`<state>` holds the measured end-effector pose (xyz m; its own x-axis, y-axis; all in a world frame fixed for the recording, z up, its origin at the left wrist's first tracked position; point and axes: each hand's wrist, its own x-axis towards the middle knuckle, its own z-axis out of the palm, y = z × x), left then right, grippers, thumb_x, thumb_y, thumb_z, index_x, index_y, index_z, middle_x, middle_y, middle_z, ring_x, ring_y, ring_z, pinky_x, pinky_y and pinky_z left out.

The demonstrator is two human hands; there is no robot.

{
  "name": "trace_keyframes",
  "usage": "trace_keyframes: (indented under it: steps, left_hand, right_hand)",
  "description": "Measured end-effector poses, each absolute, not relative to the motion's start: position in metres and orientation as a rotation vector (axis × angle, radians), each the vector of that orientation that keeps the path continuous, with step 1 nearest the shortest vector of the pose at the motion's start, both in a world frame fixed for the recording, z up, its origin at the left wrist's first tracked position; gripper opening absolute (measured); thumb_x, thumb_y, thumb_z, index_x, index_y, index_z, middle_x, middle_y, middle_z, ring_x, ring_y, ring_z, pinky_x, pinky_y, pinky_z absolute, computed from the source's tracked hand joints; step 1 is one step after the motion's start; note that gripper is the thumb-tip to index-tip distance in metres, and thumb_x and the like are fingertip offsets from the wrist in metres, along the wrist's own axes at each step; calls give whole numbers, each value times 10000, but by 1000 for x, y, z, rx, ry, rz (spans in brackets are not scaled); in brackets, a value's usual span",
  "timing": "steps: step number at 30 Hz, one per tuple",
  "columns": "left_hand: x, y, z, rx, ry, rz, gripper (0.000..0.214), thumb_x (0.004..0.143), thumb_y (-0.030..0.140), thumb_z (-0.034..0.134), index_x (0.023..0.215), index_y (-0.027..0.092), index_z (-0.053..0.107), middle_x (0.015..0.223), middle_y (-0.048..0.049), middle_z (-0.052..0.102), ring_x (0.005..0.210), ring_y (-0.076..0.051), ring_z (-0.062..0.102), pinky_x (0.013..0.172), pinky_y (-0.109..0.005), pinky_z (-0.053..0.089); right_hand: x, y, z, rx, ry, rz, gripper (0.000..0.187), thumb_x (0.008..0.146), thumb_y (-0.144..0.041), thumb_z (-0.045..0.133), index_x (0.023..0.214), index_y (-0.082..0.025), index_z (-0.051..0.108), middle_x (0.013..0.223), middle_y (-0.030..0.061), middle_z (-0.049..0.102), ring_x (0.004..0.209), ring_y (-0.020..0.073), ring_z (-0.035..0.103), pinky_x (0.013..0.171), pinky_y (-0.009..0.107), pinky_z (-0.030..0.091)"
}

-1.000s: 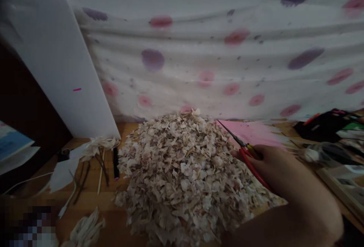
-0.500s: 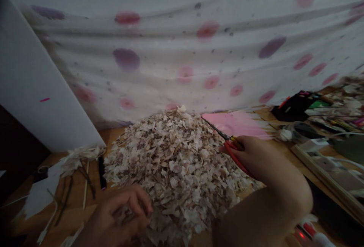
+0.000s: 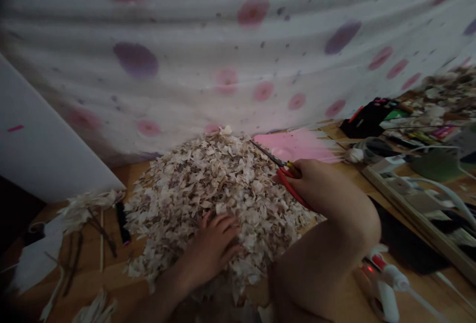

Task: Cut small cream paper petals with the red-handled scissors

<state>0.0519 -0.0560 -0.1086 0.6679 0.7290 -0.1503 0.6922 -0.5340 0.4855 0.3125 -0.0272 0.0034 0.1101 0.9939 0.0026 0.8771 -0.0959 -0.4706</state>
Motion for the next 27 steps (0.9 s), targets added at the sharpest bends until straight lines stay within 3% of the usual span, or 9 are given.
trace_keyframes:
  steps: [5,7,10,12,15,17,21,27]
  left_hand:
    - [27,-64,-75,2128,835,1,204,875,312,678,1071,315,734,1179,-9,736,1286,-271,535,1199,-614,66]
    - [19,-59,-65,2088,877,3,196,896,264,642,1056,306,747,1105,-9,756,1166,-230,616,1185,-514,217]
    - [13,-51,-62,2075,1183,51,227,914,255,574,1042,248,761,1028,-55,768,1032,-235,668,958,-376,463]
    - [11,-49,-66,2050,1305,-8,247,908,263,549,995,217,776,943,-73,778,928,-245,699,822,-338,501]
    - [12,-52,-73,1999,1118,-285,208,855,260,596,874,207,797,811,-64,784,795,-250,723,731,-323,514]
    - [12,-54,-76,1993,1017,-302,198,823,245,636,944,221,790,923,-68,792,900,-268,724,801,-342,531]
    - [5,-49,-75,2052,1223,266,372,924,224,493,1260,265,647,1401,-63,605,1285,-230,558,1095,-400,413]
    - [-25,-29,-70,2046,1356,619,282,926,324,496,1107,252,701,1281,-59,677,1218,-234,602,1065,-409,440]
  right_hand:
    - [305,-26,13,-2229,-1881,591,614,764,-807,433,602,-216,481,570,45,542,514,164,461,463,303,313]
    - [303,-26,16,-2242,-1896,585,613,774,-806,439,610,-216,464,574,34,527,514,154,450,468,297,305]
    - [302,-26,17,-2267,-1902,598,623,775,-814,458,617,-212,464,582,20,513,513,141,438,471,287,296]
    - [303,-26,16,-2282,-1901,610,642,771,-830,446,618,-208,476,589,20,517,511,137,436,470,286,287]
    - [305,-26,13,-2278,-1916,580,675,761,-864,398,627,-208,485,597,24,518,520,140,435,474,289,288]
    - [306,-25,11,-2270,-1914,571,699,741,-891,369,629,-211,489,594,25,513,527,148,437,473,294,300]
    - [302,-24,13,-2284,-1881,600,703,722,-900,365,621,-217,495,575,30,517,505,153,429,453,301,307]
    - [299,-26,17,-2247,-1865,627,669,746,-865,413,597,-217,486,588,62,558,501,166,454,435,306,316]
